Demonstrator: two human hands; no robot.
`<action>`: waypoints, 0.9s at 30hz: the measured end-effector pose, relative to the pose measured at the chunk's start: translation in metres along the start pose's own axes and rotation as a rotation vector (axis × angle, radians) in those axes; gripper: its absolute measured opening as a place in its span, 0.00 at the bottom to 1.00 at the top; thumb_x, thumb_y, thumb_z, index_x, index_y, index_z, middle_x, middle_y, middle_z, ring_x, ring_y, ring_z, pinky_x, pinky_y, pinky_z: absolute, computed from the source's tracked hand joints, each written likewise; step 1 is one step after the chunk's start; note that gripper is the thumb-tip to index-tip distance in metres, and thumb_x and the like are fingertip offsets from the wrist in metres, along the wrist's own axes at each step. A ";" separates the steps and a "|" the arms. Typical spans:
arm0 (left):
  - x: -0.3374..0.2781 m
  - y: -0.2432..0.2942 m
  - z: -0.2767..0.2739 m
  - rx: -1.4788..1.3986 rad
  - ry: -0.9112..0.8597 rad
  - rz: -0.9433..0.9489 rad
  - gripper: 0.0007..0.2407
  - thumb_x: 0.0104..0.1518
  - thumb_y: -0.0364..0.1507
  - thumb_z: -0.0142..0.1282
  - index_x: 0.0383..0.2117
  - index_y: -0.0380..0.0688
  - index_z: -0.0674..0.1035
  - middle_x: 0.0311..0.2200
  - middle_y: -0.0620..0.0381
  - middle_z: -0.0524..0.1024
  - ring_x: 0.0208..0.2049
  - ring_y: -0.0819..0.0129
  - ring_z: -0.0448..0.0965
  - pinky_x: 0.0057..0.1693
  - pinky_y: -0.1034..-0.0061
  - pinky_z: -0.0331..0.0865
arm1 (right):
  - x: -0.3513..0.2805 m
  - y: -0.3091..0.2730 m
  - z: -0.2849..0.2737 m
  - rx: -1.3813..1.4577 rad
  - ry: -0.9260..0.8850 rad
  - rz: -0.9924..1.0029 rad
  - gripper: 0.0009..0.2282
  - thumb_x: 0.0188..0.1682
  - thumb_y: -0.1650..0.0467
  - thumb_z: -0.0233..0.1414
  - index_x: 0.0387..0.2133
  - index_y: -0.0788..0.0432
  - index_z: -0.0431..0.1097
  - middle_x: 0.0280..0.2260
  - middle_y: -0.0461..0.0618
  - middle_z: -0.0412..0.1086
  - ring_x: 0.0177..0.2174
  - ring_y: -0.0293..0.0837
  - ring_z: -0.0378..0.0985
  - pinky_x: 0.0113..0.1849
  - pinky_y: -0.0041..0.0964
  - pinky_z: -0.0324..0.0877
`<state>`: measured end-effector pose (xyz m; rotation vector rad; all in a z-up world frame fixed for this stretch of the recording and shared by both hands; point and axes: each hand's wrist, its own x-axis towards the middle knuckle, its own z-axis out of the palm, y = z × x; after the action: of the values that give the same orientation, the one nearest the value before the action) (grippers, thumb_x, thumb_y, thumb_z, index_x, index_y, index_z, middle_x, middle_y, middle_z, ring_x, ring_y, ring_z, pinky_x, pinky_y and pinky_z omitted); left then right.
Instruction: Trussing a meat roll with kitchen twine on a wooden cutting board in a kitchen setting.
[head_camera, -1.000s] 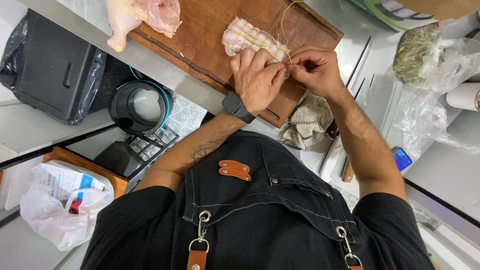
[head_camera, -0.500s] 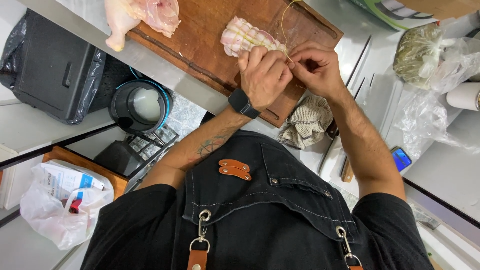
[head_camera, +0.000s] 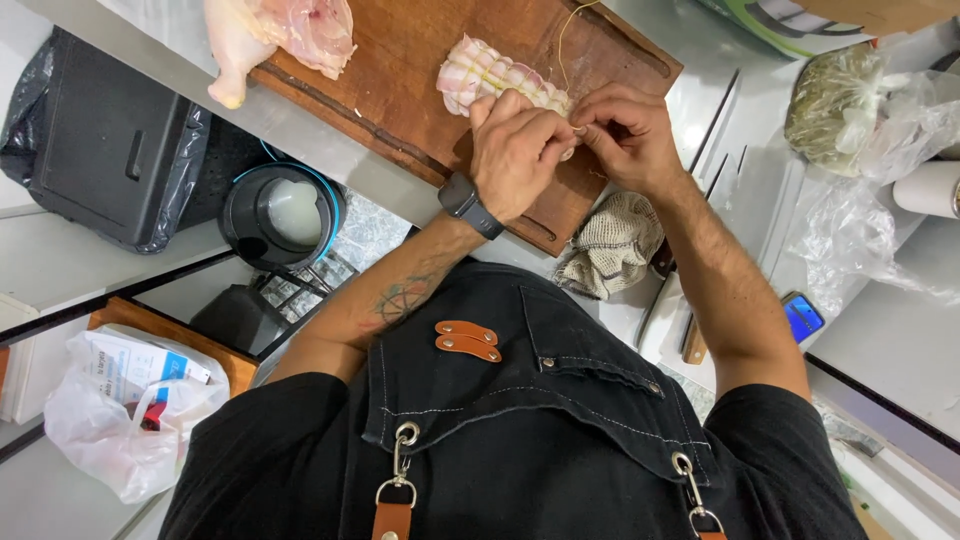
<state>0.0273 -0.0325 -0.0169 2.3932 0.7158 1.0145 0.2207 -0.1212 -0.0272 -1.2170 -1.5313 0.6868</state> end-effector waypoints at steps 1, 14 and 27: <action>0.002 -0.001 -0.004 -0.033 -0.066 -0.016 0.09 0.53 0.24 0.67 0.26 0.60 0.79 0.26 0.76 0.80 0.35 0.67 0.70 0.49 0.66 0.52 | 0.000 0.001 0.000 -0.003 0.008 -0.009 0.02 0.62 0.80 0.60 0.44 0.69 0.77 0.42 0.61 0.77 0.41 0.52 0.81 0.46 0.43 0.80; 0.006 0.007 -0.027 0.079 -0.025 0.001 0.01 0.55 0.32 0.64 0.27 0.56 0.85 0.33 0.65 0.69 0.39 0.59 0.65 0.46 0.59 0.55 | -0.002 0.002 -0.001 0.022 0.003 0.032 0.03 0.62 0.82 0.58 0.45 0.69 0.77 0.43 0.61 0.77 0.41 0.50 0.80 0.45 0.40 0.78; 0.003 0.005 -0.024 0.113 -0.081 0.013 0.06 0.54 0.30 0.62 0.34 0.55 0.89 0.39 0.62 0.69 0.42 0.57 0.65 0.48 0.56 0.57 | 0.002 -0.007 -0.001 0.039 -0.003 0.042 0.02 0.63 0.80 0.58 0.45 0.69 0.77 0.44 0.62 0.77 0.43 0.51 0.80 0.48 0.42 0.78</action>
<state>0.0130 -0.0299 0.0027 2.5225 0.7474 0.8986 0.2194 -0.1219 -0.0202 -1.2219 -1.4919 0.7430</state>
